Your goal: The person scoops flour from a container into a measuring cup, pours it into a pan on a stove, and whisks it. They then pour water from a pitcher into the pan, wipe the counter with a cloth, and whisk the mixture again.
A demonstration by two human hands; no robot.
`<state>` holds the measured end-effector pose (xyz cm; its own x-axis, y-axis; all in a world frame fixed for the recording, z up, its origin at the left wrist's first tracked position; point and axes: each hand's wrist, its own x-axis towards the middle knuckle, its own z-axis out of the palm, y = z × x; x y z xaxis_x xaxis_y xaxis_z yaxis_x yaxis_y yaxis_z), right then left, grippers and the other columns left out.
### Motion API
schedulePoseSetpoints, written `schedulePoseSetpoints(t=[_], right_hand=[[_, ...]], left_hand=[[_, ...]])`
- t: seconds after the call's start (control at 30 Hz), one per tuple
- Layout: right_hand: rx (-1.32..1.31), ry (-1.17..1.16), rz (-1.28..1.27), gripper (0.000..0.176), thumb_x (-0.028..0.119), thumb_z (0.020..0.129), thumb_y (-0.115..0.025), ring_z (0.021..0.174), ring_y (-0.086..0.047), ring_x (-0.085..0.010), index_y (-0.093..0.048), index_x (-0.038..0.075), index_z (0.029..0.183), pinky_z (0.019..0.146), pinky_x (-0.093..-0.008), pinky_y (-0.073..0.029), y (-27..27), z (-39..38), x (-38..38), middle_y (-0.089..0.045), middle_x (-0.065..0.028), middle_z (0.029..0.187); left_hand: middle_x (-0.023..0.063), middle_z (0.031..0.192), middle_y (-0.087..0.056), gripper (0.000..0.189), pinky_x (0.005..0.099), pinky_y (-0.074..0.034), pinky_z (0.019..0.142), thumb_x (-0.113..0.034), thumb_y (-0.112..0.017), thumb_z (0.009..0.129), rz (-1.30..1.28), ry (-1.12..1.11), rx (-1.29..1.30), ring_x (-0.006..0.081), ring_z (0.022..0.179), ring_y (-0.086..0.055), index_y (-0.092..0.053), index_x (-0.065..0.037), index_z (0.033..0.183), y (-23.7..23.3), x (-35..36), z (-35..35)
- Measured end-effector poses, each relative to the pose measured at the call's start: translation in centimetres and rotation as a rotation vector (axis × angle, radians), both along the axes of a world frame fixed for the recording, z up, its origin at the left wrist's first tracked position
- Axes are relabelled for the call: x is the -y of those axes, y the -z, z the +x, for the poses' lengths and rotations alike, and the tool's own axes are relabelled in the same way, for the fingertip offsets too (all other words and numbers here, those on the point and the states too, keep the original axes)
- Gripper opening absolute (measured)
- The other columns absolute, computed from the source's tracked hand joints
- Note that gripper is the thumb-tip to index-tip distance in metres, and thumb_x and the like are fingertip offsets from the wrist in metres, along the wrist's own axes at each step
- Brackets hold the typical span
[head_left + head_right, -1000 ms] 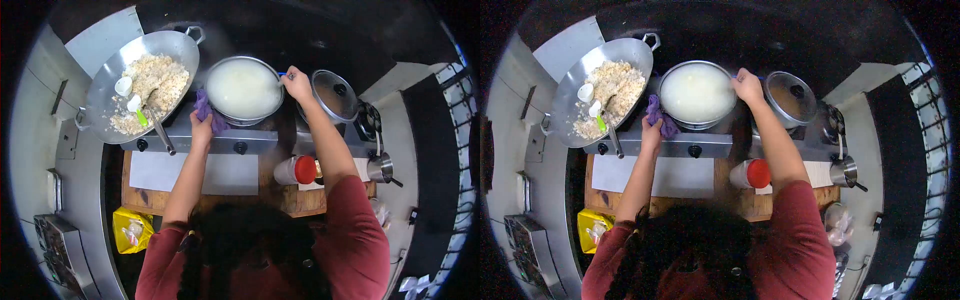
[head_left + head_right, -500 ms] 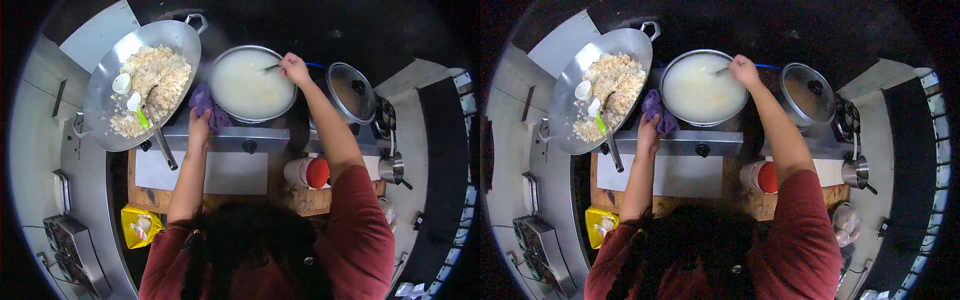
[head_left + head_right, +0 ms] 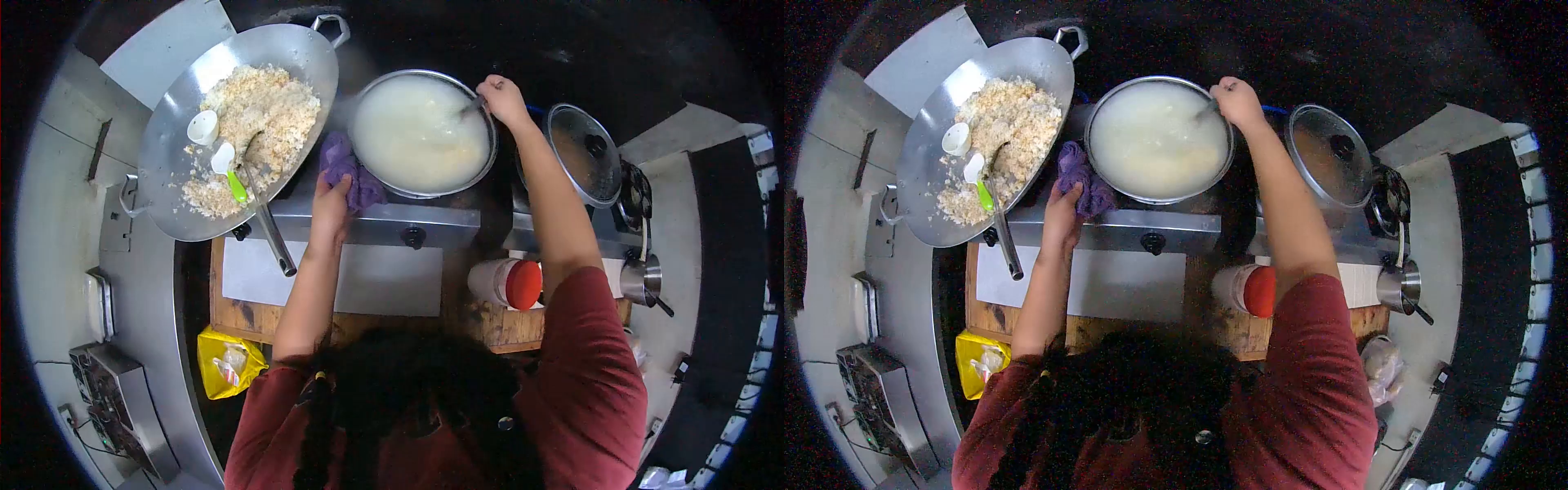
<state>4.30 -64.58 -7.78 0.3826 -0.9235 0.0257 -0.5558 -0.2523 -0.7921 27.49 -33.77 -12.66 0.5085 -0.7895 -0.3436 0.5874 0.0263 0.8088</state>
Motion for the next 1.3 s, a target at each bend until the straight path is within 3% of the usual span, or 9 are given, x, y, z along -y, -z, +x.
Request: schedulePoseSetpoints(t=[0.1,0.23,0.37,0.5,0.97,1.03,1.1,1.2,1.3], right_hand=[[0.182,-0.057,-0.052,0.018,0.02,0.081,-0.062,0.056,-0.057,-0.0161,-0.063,0.004,0.075,0.054,-0.032,-0.046,2.0,1.9,-1.3,-0.061,-0.0043,0.063],[-0.037,-0.193,0.141,0.017,0.019,0.081,-0.062,0.056,-0.058,-0.0156,-0.063,0.003,0.074,0.054,-0.0315,-0.046,-0.4,1.1,-1.1,-0.062,-0.0047,0.067],[0.169,0.021,-0.059,0.016,0.019,0.082,-0.064,0.057,-0.059,-0.0144,-0.063,0.004,0.074,0.055,-0.0314,-0.047,1.8,1.1,0.2,-0.062,-0.0065,0.064],[-0.033,-0.254,0.217,0.019,0.022,0.082,-0.062,0.055,-0.058,-0.0163,-0.064,0.003,0.077,0.057,-0.0326,-0.047,-0.3,1.5,-1.8,-0.062,-0.0058,0.063],[0.153,0.047,-0.115,0.021,0.022,0.08,-0.063,0.058,-0.059,-0.018,-0.065,0.001,0.075,0.058,-0.0327,-0.047,1.8,2.2,0.3,-0.062,-0.0088,0.066],[0.079,-0.241,0.176,0.022,0.023,0.08,-0.063,0.062,-0.061,-0.0207,-0.066,0.001,0.079,0.061,-0.0353,-0.048,0.6,3.2,-1.3,-0.064,-0.0095,0.067],[0.009,-0.314,0.081,0.021,0.023,0.08,-0.063,0.059,-0.06,-0.0206,-0.066,0.002,0.078,0.06,-0.035,-0.048,0.5,2.8,-0.8,-0.063,-0.0091,0.065],[0.033,-0.01,-0.005,0.021,0.023,0.079,-0.064,0.058,-0.059,-0.0194,-0.066,0.003,0.076,0.06,-0.0335,-0.048,0.1,2.0,0.6,-0.062,-0.0073,0.063],[0.161,-0.118,0.001,0.021,0.022,0.079,-0.063,0.058,-0.059,-0.0201,-0.066,0.002,0.074,0.06,-0.0336,-0.048,1.6,3.4,-0.9,-0.061,-0.0095,0.062]], left_hand=[[0.0135,0.119,-0.058,0.04,0.0375,-0.051,0.09,-0.003,-0.052,0.095,-0.004,0.011,0.015,0.0243,0.104,-0.06,-0.041,0.0,0.134,0.3,0.5,-0.2],[0.0139,0.12,-0.057,0.04,0.0383,-0.052,0.09,-0.005,-0.053,0.095,0.026,0.011,0.027,0.0248,0.104,-0.06,-0.041,0.0,0.134,0.2,0.0,0.1],[0.0136,0.119,-0.057,0.039,0.0385,-0.053,0.087,-0.006,-0.053,0.095,0.031,0.025,0.013,0.0242,0.103,-0.061,-0.041,-0.001,0.133,-0.5,0.1,-0.3],[0.0121,0.117,-0.058,0.038,0.0376,-0.054,0.084,-0.006,-0.054,0.095,-0.001,0.035,0.002,0.0232,0.102,-0.061,-0.042,-0.003,0.132,-0.5,0.0,-0.1],[0.0095,0.119,-0.06,0.037,0.0387,-0.052,0.088,-0.007,-0.054,0.095,-0.028,0.036,0.03,0.023,0.106,-0.061,-0.046,-0.006,0.131,0.7,0.5,-0.2],[0.0129,0.12,-0.057,0.039,0.0362,-0.05,0.092,-0.004,-0.052,0.095,-0.024,0.023,0.017,0.0233,0.107,-0.058,-0.041,-0.001,0.132,0.2,0.5,-0.3],[0.013,0.12,-0.057,0.039,0.0364,-0.05,0.092,-0.004,-0.052,0.095,-0.014,0.013,0.008,0.0235,0.107,-0.058,-0.041,0.0,0.133,0.4,0.4,-0.1],[0.0134,0.12,-0.057,0.039,0.0367,-0.049,0.092,-0.004,-0.053,0.095,-0.013,-0.005,-0.007,0.0237,0.107,-0.058,-0.041,0.0,0.133,-0.1,0.1,-0.2],[0.0139,0.12,-0.057,0.04,0.0371,-0.049,0.093,-0.003,-0.052,0.095,-0.023,0.014,0.005,0.024,0.108,-0.058,-0.041,-0.001,0.133,0.2,0.4,-0.3]])
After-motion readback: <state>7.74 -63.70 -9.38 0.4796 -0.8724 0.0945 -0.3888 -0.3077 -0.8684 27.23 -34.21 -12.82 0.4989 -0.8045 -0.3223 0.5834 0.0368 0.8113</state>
